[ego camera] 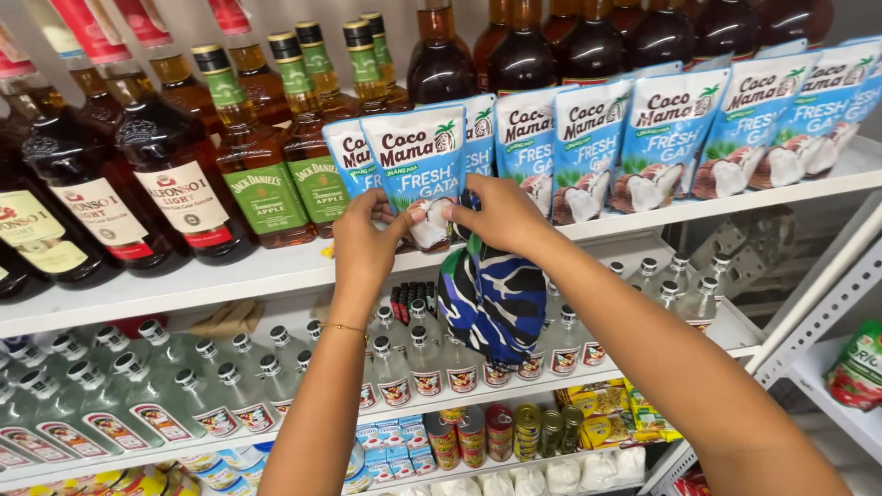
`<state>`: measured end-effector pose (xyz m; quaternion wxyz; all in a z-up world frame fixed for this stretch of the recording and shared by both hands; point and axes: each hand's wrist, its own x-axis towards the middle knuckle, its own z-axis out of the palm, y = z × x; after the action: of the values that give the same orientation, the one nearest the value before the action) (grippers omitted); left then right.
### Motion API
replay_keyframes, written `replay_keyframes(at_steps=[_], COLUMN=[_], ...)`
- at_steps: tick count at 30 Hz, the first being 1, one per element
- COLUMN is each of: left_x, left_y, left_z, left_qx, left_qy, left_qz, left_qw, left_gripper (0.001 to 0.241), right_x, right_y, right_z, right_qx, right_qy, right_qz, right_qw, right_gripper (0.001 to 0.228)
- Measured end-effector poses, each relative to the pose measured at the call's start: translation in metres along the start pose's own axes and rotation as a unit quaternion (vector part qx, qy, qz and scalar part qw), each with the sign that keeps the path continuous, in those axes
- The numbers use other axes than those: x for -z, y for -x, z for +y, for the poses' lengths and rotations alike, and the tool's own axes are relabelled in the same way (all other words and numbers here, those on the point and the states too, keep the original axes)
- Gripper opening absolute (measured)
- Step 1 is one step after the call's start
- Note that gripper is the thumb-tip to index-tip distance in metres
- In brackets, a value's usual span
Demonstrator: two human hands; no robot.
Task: Wiping down and organizing grocery pouches on retail shelves.
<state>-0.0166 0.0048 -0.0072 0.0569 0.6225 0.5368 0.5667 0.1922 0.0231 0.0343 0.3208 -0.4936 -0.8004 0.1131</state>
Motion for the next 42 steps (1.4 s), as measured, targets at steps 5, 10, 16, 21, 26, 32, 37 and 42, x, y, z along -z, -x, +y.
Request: replay_keyframes(at_steps=[5,10,16,21,26,32,37,42], left_x=[0.012,0.015,0.022,0.022,0.014,-0.046,-0.119,-0.194], left_y=[-0.006,-0.004,0.000,0.013,0.019,0.023,0.025,0.029], left_z=[-0.012,-0.033,-0.001,0.025,0.062,0.126,0.182,0.243], left_qx=[0.001,0.034,0.086,0.038,-0.062,-0.272,-0.333,-0.349], left_qy=[-0.007,0.004,0.005,-0.096,-0.109,0.011,0.125,0.216], left_qz=[0.016,-0.005,-0.014,0.013,0.082,0.118,0.083,0.017], left_qw=[1.000,0.999,0.996,0.995,0.989,0.955,0.931,0.912], left_gripper=[0.043,0.046,0.059,0.050,0.050,0.025,0.014,0.010], right_x=[-0.016,-0.026,-0.020,-0.005,0.027,0.081,0.145,0.220], right_y=[-0.002,-0.002,0.006,0.028,0.051,0.077,0.108,0.145], right_z=[-0.019,-0.030,-0.038,-0.041,-0.028,0.021,0.070,0.121], right_qx=[-0.011,-0.027,-0.022,-0.050,-0.053,-0.069,-0.099,-0.169], right_qy=[0.007,0.075,0.139,0.133,0.102,0.110,0.162,0.180], right_qz=[0.008,-0.025,-0.011,-0.015,0.007,0.118,0.186,0.255], right_qw=[1.000,0.997,0.990,0.990,0.993,0.985,0.964,0.935], right_gripper=[0.030,0.042,0.047,0.047,0.041,0.031,0.029,0.022])
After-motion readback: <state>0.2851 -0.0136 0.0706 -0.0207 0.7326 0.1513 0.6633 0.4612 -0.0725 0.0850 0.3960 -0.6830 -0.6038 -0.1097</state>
